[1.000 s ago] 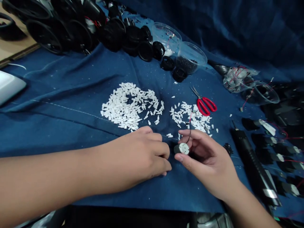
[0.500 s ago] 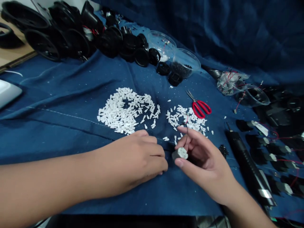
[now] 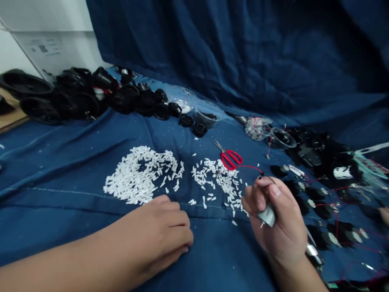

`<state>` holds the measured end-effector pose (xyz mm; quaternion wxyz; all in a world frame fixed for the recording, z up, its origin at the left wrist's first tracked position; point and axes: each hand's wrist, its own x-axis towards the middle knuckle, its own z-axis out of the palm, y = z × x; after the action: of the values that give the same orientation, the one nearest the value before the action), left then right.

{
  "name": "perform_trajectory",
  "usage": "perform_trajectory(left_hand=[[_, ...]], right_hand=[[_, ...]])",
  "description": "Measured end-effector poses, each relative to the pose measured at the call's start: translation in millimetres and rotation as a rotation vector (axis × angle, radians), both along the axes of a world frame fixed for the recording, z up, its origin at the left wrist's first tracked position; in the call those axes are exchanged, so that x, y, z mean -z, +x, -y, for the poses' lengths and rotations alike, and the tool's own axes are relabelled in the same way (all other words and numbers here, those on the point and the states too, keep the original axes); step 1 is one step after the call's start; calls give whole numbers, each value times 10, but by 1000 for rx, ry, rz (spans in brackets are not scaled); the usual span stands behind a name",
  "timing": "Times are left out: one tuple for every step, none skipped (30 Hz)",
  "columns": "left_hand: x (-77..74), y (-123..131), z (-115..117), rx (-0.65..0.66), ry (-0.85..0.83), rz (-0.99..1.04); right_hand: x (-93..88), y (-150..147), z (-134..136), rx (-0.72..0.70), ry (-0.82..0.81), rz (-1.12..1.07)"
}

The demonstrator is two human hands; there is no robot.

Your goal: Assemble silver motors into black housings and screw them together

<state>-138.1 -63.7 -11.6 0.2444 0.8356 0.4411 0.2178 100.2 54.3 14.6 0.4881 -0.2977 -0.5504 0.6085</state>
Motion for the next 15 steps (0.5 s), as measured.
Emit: perform_trajectory(left_hand=[[-7,0,-2,3,-11,1],[-12,-2,-4,6,-20,-1],[-15,-6,-5,11,-27,-5],[-18,-11,-6,14,-31,-12],[-22,-17,-8,16,-34,-20],[-25,-23,-10,17,-34,-30],[-29,-29,-11,19,-36,-40],[-31,-35,-12,19,-36,-47],[-31,-39,-11,18,-37,-53],[-27,-43,-10,15,-37,-57],[-17,-45,-7,8,-34,-57],[-3,-46,-4,2,-26,-54],[17,-46,-1,-5,-13,-47],[41,-45,1,-11,3,-41],[66,-44,3,-16,20,-36]], right_hand=[[17,5,-1,28,45,5],[38,14,-6,59,111,33],[60,28,-18,101,196,86],[75,47,-42,152,286,154],[75,72,-82,208,372,229],[53,103,-141,265,445,304],[3,140,-222,317,498,368],[-78,180,-326,356,530,421],[-188,220,-455,392,556,474],[-325,257,-607,423,585,543],[-478,286,-782,445,611,625],[-641,305,-976,484,634,699],[-802,312,-1184,521,650,770],[-955,306,-1398,550,659,842],[-1093,289,-1610,560,665,917]])
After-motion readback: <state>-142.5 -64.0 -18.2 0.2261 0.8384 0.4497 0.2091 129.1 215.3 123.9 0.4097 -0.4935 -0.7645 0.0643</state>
